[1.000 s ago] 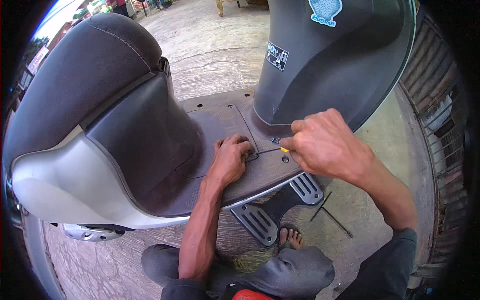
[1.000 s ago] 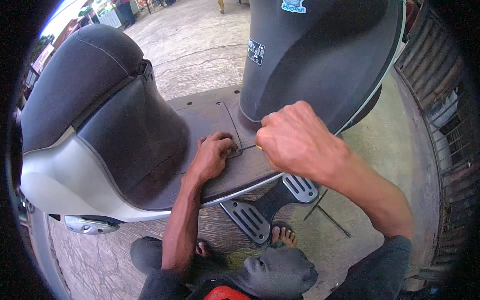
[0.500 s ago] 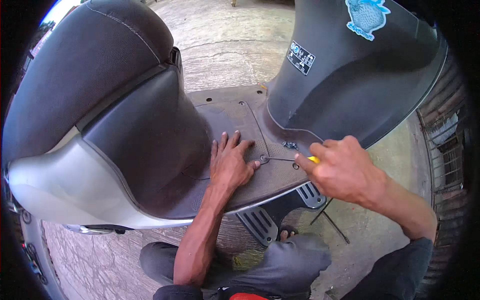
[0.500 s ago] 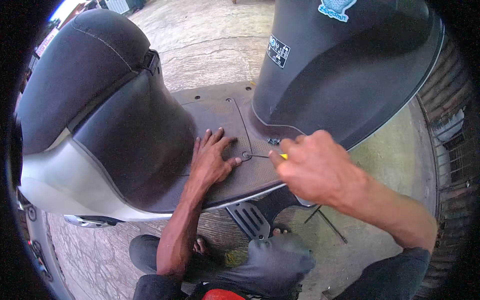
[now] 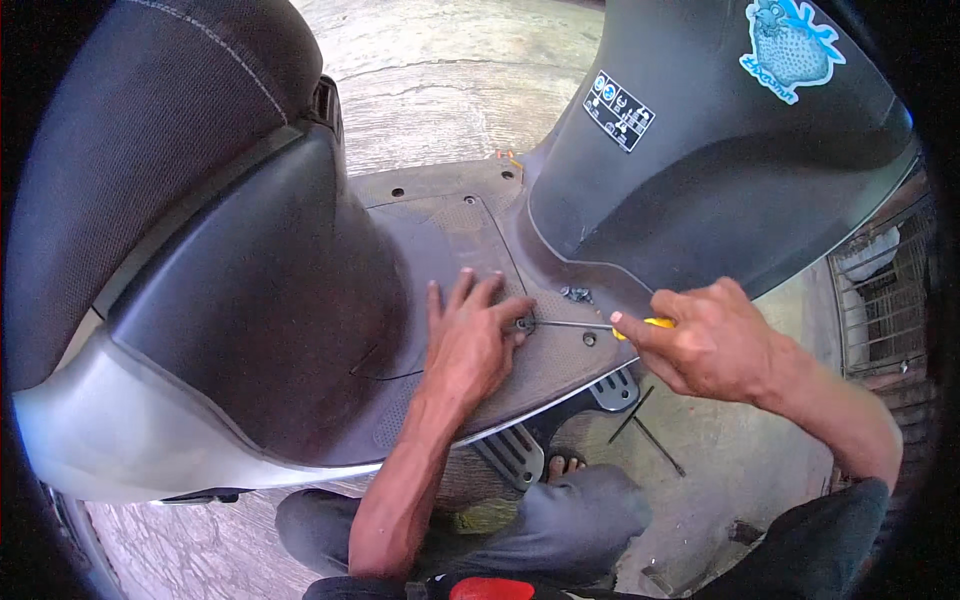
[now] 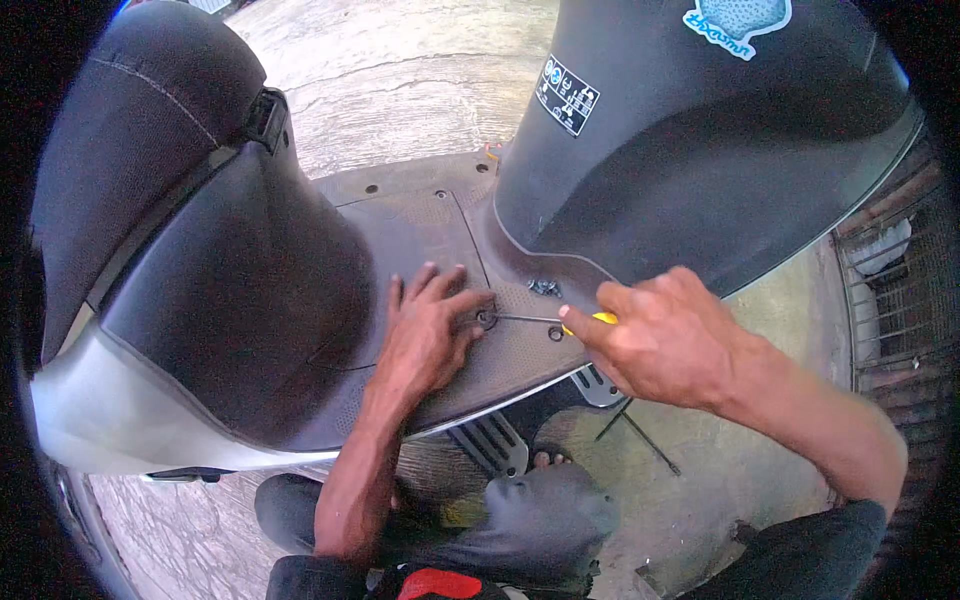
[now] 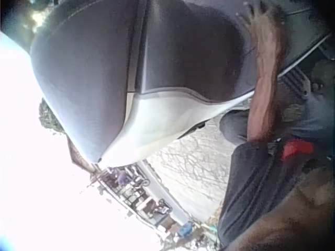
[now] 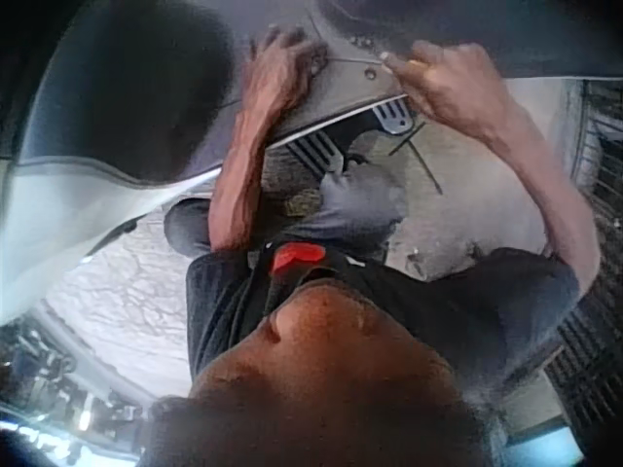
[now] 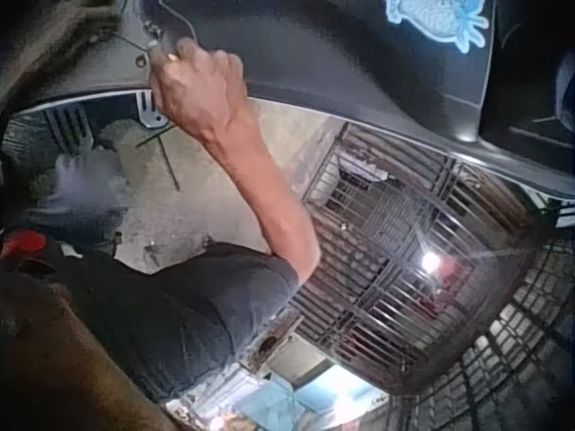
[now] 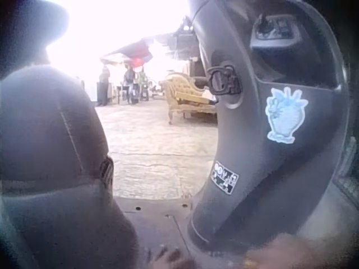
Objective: The person installs a metal footboard onto the floor of a scooter. They use a yellow screwdriver to tighten screws and a T-handle wrench to secure bolts, ensuring the footboard is firmly attached to the scooter's body.
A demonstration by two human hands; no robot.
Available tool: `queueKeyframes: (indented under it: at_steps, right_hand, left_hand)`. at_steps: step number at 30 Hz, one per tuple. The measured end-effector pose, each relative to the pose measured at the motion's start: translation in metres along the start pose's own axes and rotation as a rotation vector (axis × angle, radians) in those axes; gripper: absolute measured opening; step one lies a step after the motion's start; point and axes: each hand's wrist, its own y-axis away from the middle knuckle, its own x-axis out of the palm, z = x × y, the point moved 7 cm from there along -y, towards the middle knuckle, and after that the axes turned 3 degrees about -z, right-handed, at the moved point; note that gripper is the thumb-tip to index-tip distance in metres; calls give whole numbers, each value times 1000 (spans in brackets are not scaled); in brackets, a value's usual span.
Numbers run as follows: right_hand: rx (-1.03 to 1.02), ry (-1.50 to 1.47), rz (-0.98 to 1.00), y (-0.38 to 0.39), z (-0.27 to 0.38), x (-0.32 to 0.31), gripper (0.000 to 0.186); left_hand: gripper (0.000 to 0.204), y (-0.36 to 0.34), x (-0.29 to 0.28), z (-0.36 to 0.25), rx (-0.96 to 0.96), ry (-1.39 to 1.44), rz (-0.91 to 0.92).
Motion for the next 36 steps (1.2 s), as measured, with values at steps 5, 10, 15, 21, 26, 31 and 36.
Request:
queueKeyframes:
  at_steps: [5, 10, 15, 21, 26, 31, 36]
  right_hand:
    - [117, -64, -167, 28, -2, 11, 38]
    - [254, -143, -150, 48, -9, 23, 40]
    - [184, -156, -103, 29, -12, 35, 44]
    - [117, -190, -11, 5, -18, 31, 48]
    - [121, -47, 44, 22, 21, 41, 51]
    - [105, -122, 138, -14, 21, 20, 51]
    - [-241, -116, 118, -116, -1, -23, 13]
  left_hand:
    - [20, -12, 14, -4, 135, 27, -80]
    - [15, -1, -24, 25, -68, 72, -288]
    - [16, 4, -30, 34, -149, 167, -344]
    - [13, 3, -30, 33, -177, 171, -338]
    - [14, 0, -28, 23, -128, 88, -300]
    - [13, 5, -33, 13, -135, 180, -303]
    - [12, 4, -33, 19, -230, 199, -294]
